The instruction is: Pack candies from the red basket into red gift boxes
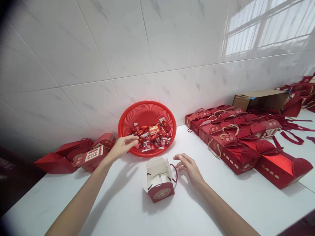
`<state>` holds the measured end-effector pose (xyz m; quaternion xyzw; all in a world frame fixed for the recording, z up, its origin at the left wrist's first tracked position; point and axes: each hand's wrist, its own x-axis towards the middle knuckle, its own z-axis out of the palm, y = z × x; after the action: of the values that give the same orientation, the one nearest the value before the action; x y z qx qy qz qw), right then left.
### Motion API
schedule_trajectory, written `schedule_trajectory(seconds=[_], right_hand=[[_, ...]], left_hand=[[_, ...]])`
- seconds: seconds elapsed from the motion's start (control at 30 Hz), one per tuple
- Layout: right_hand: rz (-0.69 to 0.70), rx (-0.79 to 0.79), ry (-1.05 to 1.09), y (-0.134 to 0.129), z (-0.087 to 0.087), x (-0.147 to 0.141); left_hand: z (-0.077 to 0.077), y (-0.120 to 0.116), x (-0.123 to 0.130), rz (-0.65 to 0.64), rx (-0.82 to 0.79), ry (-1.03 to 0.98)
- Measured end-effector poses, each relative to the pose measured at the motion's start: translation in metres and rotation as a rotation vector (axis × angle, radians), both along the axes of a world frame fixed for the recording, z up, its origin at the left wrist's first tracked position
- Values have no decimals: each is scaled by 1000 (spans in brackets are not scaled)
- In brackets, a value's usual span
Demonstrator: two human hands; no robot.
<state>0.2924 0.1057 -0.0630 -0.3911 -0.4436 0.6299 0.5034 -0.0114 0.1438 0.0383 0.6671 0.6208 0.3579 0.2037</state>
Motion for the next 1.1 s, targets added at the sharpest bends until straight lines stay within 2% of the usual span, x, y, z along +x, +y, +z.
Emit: schedule_trajectory(seconds=[0.2,0.43,0.7,1.1], right_hand=[[0,80,-95,-2,2,0],[22,149,-224,-4,1,-1],[72,153,-250,-4,-5,-4],[81,175,-281,-7,-1,-6]], left_hand=[[9,54,-4,56,101,475],[3,92,3,82,92,696],[1,110,5,77,47,855],[0,114,9,123,33,916]])
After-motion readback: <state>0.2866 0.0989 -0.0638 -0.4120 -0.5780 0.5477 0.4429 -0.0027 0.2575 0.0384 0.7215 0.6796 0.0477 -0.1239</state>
